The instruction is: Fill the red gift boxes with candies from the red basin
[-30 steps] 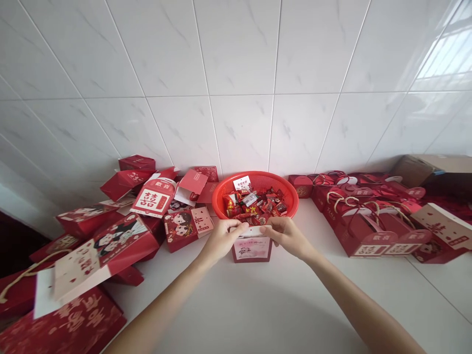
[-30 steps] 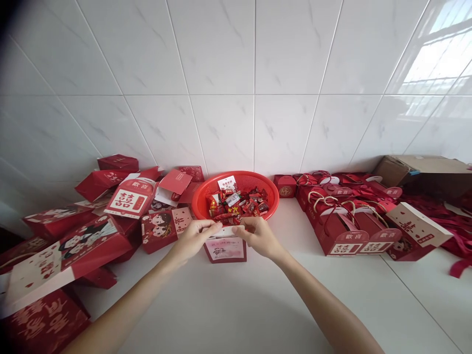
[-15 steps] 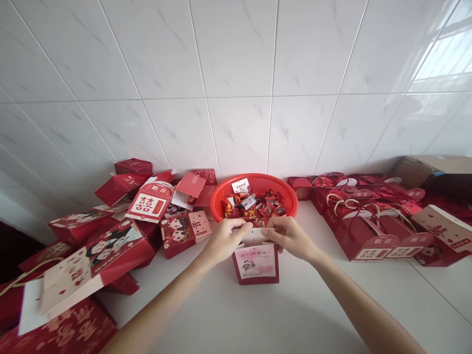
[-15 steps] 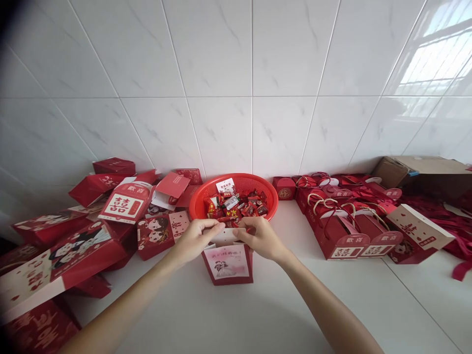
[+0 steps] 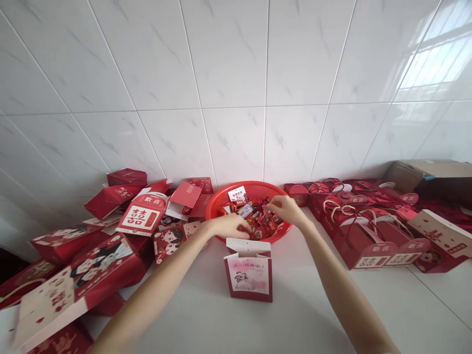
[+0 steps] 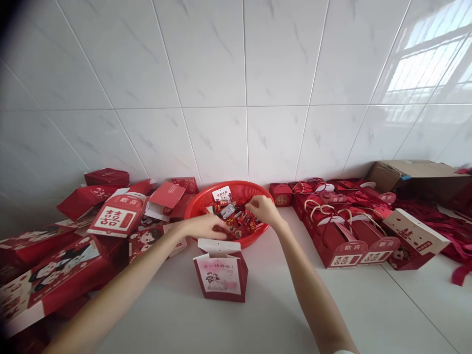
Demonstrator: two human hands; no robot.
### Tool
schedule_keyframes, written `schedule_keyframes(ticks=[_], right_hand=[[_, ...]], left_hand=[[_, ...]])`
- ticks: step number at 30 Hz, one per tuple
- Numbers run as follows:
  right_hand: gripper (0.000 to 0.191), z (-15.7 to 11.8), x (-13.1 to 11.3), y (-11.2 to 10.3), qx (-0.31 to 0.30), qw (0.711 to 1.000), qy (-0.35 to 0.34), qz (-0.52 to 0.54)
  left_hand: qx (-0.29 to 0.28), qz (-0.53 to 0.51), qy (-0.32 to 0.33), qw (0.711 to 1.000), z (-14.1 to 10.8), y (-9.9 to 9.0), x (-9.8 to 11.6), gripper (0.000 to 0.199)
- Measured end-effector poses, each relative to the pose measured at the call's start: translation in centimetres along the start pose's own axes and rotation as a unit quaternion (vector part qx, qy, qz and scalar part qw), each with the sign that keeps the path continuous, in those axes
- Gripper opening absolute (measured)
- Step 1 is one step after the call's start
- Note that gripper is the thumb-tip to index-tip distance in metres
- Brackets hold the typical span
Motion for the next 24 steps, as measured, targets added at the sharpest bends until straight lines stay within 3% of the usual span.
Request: schedule_keyframes(ticks=[2,4,7,12,16,19,21,24], right_hand=[[0.015,0.5,0.3,2.6,-0.067,0.996,-0.009,-0.050],[0.011,0.4,0.6,4.3,-0.111,0.991,-0.011,-0.079],[0.012,0.3,1.1,4.5,-0.096,0.988,0.012,-0.118],[0.018,0.0,1.2,4.0,-0.091,0.980,0.022,-0.174],[0.036,-0.5,0.8,5.0,-0.141,0.971,0.001,-0.192],[0.057,-1.0,0.7,5.9,-0.190,0.958,-0.013,-0.212],[0.050,-0.9,0.8,5.9,-0.185,0.959,-0.004,-0.213],[0.040,-0.3,1.4,5.0,-0.130,0.972,0.020,-0.195]], left_hand=[[-0.048,0.073,-0.008,0.996,1.8,1.5,-0.8,0.035],[-0.051,0.135,-0.025,0.989,3.1,2.4,-1.4,0.061],[-0.022,0.194,-0.061,0.979,4.0,2.8,-1.7,0.080],[0.088,0.124,-0.027,0.988,4.6,2.5,-0.5,0.042],[0.086,0.117,-0.002,0.989,4.4,2.8,0.3,0.008],[0.055,0.131,-0.002,0.990,4.1,3.2,0.7,0.003],[0.043,0.144,-0.009,0.989,4.0,3.3,0.8,0.005],[0.036,0.154,-0.005,0.987,4.0,3.4,0.9,0.009]])
Point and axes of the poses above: each hand's wrist, its own z-axis towards the middle knuckle, its own y-axis out of the palm, x = y × z, the point moved 9 cm from there along z, towards the middle knuckle, and after that the axes turned 5 degrees about x, right-handed, at the moved point
